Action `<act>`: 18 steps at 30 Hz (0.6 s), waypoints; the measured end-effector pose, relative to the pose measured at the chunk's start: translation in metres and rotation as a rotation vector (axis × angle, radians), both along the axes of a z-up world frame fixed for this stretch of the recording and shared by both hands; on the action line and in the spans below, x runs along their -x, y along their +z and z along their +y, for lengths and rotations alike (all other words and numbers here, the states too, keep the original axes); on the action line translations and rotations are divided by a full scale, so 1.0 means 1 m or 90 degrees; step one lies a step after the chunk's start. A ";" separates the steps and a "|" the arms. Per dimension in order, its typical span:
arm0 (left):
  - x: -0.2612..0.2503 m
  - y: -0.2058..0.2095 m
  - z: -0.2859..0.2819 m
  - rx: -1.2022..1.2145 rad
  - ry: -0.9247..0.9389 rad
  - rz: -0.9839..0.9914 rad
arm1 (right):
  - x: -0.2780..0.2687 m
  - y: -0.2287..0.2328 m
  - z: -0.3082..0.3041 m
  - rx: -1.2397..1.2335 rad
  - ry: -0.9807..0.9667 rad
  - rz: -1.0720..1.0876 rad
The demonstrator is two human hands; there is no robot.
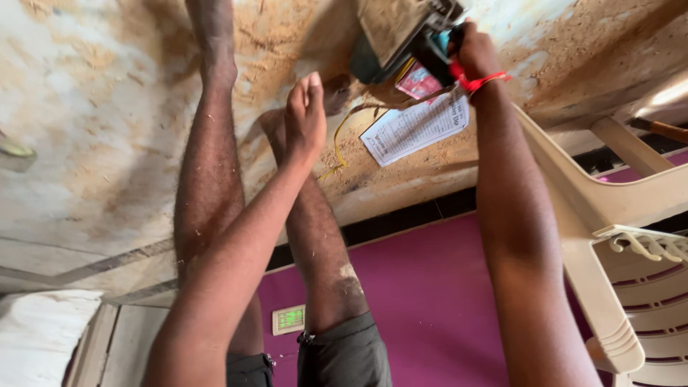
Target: The person uses a circular saw to cut a small wooden piece and then uses the same tool to cut through the frame of a wooden structure while sitting on a sawdust-covered floor.
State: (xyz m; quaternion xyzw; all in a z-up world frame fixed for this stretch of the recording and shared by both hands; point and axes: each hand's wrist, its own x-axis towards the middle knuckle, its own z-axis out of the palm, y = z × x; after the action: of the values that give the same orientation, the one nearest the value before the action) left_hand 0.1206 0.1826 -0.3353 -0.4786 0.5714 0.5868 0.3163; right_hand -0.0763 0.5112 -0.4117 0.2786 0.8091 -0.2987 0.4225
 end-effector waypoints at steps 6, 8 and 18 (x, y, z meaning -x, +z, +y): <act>-0.008 0.058 -0.035 -0.060 -0.044 0.141 | -0.032 0.042 -0.036 -0.046 0.368 0.453; -0.018 0.082 -0.053 -0.125 -0.002 0.172 | -0.033 0.056 -0.050 -0.076 0.514 0.511; -0.126 0.234 -0.091 -0.452 0.152 0.087 | -0.005 0.007 -0.021 -0.172 0.309 0.362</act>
State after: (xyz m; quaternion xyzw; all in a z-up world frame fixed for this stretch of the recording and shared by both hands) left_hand 0.2462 0.0917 -0.1013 -0.3620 0.2924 0.8116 0.3532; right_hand -0.0710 0.4905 -0.4047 0.0386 0.9681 -0.1465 0.1998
